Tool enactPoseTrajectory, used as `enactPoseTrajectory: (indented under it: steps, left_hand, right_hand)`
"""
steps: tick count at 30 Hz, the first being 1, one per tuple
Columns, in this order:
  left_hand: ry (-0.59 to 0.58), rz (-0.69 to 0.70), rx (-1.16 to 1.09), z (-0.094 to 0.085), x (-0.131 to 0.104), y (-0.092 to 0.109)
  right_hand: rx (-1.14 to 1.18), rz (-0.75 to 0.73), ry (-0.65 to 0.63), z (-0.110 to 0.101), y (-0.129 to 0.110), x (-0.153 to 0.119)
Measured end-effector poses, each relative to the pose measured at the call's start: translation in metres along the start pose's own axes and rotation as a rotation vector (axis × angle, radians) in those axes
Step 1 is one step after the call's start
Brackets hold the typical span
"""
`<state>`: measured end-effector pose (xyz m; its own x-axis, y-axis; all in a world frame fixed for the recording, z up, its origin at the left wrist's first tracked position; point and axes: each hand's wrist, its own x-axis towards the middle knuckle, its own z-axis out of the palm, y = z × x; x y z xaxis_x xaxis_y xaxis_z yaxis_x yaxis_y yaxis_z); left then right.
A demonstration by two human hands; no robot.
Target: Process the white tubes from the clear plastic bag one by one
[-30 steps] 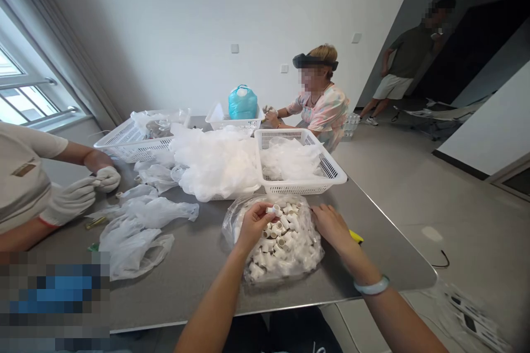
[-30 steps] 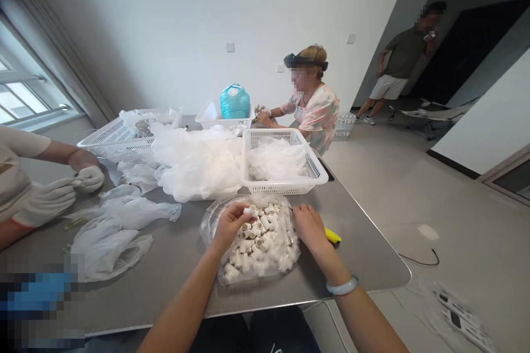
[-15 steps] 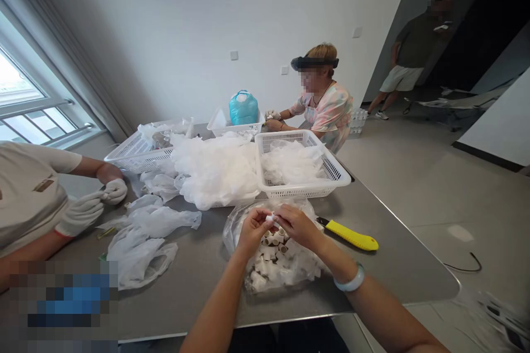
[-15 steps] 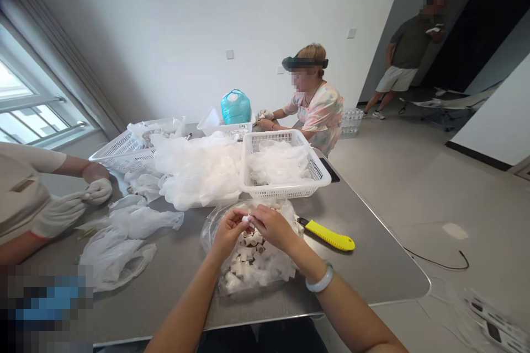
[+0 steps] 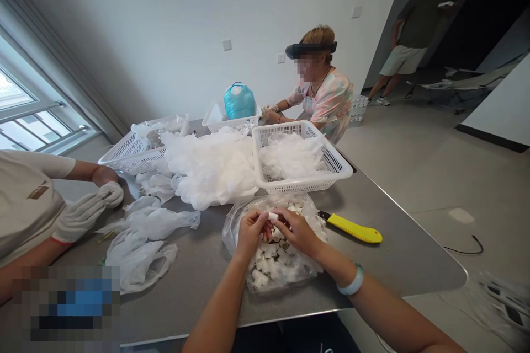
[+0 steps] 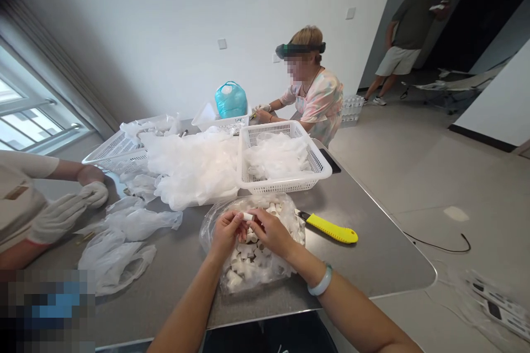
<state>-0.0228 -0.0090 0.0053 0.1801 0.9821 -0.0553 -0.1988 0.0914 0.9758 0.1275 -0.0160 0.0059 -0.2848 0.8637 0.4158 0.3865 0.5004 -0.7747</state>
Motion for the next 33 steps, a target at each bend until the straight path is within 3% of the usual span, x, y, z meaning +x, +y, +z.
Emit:
enactPoseTrajectory:
  steps: [3,7,9,13,19,22,27,30,33]
  left_hand:
    - [0.016,0.099,0.152,0.000,-0.001,0.002]
    - [0.165,0.279,0.294,0.000,-0.001,0.004]
    - [0.192,0.216,0.283,-0.001,-0.002,0.003]
    - [0.143,0.041,0.135,-0.001,-0.001,-0.005]
    - [0.061,0.071,0.161,0.002,-0.003,0.000]
    - [0.099,0.114,0.349,-0.003,-0.011,0.022]
    - [0.368,0.550,1.107,-0.023,-0.008,0.082]
    - [0.380,0.458,1.451,-0.036,0.017,0.108]
    - [0.363,0.412,1.467,-0.046,0.044,0.130]
  right_hand:
    - [0.111,0.110,0.013,0.002,0.004,0.000]
    - [0.110,0.207,0.045,0.001,0.010,0.000]
    - [0.064,0.159,0.064,0.000,0.013,0.000]
    - [-0.029,-0.020,-0.016,0.001,0.015,0.001]
    - [0.082,0.081,-0.160,-0.001,0.018,0.003]
    - [0.194,0.161,-0.190,-0.010,0.012,0.008]
    - [0.146,0.072,-0.148,-0.024,-0.019,0.046]
    - [0.059,-0.057,-0.088,-0.023,-0.034,0.080]
    - [0.076,-0.060,-0.044,-0.020,-0.039,0.104]
